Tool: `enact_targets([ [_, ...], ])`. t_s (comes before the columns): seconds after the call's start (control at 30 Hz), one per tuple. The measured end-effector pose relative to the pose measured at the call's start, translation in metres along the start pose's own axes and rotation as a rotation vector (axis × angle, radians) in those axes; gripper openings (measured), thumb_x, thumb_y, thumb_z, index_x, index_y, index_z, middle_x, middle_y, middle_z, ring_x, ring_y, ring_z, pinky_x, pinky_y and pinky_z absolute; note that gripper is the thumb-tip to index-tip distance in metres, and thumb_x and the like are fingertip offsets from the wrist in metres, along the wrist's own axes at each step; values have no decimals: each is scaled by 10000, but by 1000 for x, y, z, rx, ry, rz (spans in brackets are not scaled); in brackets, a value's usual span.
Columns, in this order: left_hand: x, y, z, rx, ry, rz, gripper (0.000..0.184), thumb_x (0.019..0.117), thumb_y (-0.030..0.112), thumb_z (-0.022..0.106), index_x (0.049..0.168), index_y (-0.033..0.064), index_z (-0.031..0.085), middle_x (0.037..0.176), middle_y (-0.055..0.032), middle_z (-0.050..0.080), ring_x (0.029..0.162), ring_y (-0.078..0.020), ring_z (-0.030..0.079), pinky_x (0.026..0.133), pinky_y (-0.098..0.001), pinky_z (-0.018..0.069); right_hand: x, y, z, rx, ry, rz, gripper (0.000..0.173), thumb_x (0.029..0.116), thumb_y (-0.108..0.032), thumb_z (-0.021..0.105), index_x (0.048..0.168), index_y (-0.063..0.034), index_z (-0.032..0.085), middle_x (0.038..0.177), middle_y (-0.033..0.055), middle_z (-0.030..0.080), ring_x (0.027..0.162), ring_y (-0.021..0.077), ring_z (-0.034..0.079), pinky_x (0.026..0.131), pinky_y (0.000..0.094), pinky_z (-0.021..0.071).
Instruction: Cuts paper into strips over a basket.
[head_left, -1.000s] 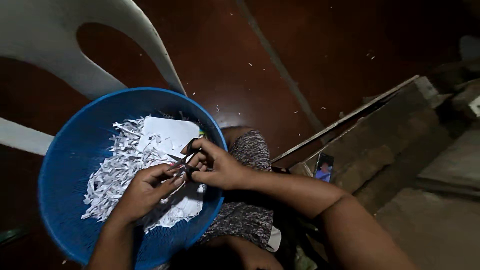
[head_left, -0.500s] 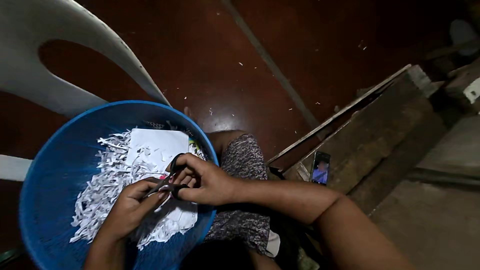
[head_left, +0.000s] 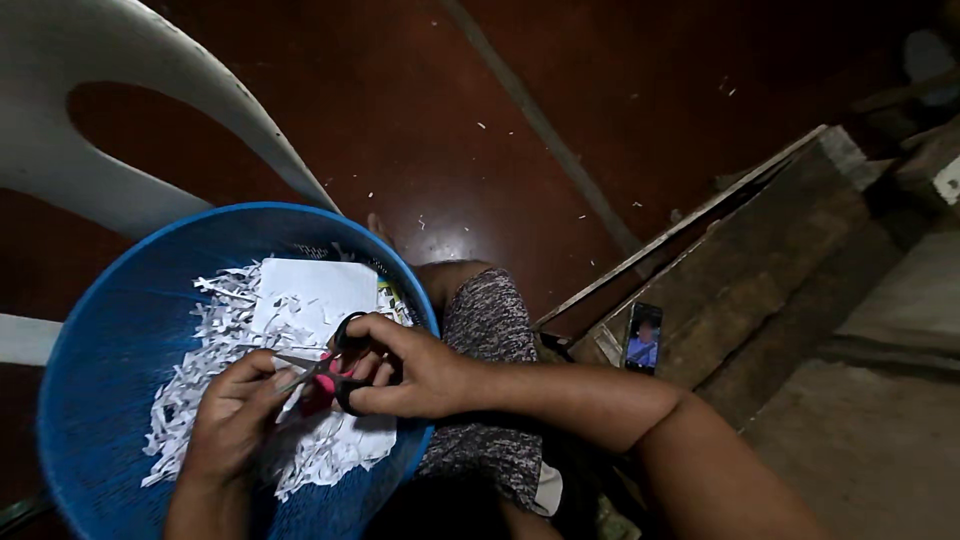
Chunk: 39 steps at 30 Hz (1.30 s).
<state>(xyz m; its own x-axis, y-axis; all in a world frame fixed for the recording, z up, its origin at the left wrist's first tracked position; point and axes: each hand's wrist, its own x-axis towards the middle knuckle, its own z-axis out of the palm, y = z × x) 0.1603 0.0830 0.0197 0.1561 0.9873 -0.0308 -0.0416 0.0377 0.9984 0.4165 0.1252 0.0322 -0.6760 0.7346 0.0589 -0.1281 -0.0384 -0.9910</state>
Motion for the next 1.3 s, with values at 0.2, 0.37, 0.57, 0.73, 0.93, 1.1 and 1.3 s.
enact_targets([
  [0.2,1,4,-4,-223,169,2,173,996,384,655,1109,257,685,888,48,703,756,-88,666,724,-272,589,-2,2,-1,-237,-73,22,380,971,-343,701,1114,6,654,1063,124,618,908,159,624,774,308,559],
  [0.37,-2,4,-7,-259,204,15,163,1018,362,626,1095,229,679,849,18,678,751,-114,656,733,-303,583,-2,2,1,-331,-181,113,425,1002,-470,623,1006,-46,653,961,77,615,851,150,612,745,337,542],
  [0.57,-2,6,1,-254,167,18,131,1017,322,637,1063,214,694,877,10,697,764,-106,665,737,-293,583,-3,2,1,-373,-231,142,453,1004,-504,601,995,-53,644,942,70,613,832,146,610,738,341,539],
  [0.73,-1,5,6,-241,127,35,144,999,320,671,1074,202,706,904,9,710,774,-100,674,734,-276,590,-4,2,0,-369,-228,135,449,1003,-503,600,977,-56,637,925,68,609,818,150,604,726,344,530],
  [0.93,-2,4,9,-209,82,39,140,986,311,689,1072,203,712,921,14,726,765,-83,684,707,-251,595,-5,1,-1,-365,-235,145,457,1004,-503,602,998,-47,635,921,73,609,817,157,608,732,356,534],
  [1.1,-2,2,12,-147,53,27,167,980,349,691,1077,216,718,936,31,738,781,-71,694,703,-232,596,-5,0,-2,-359,-237,140,453,1006,-480,610,994,-28,632,911,87,606,802,172,601,720,370,527],
  [1.3,-2,-2,10,-122,50,20,190,979,376,686,1110,241,709,968,44,738,809,-77,699,725,-240,601,-6,1,-2,-356,-236,108,423,1006,-441,622,979,-19,636,892,98,609,807,198,605,731,400,522],
])
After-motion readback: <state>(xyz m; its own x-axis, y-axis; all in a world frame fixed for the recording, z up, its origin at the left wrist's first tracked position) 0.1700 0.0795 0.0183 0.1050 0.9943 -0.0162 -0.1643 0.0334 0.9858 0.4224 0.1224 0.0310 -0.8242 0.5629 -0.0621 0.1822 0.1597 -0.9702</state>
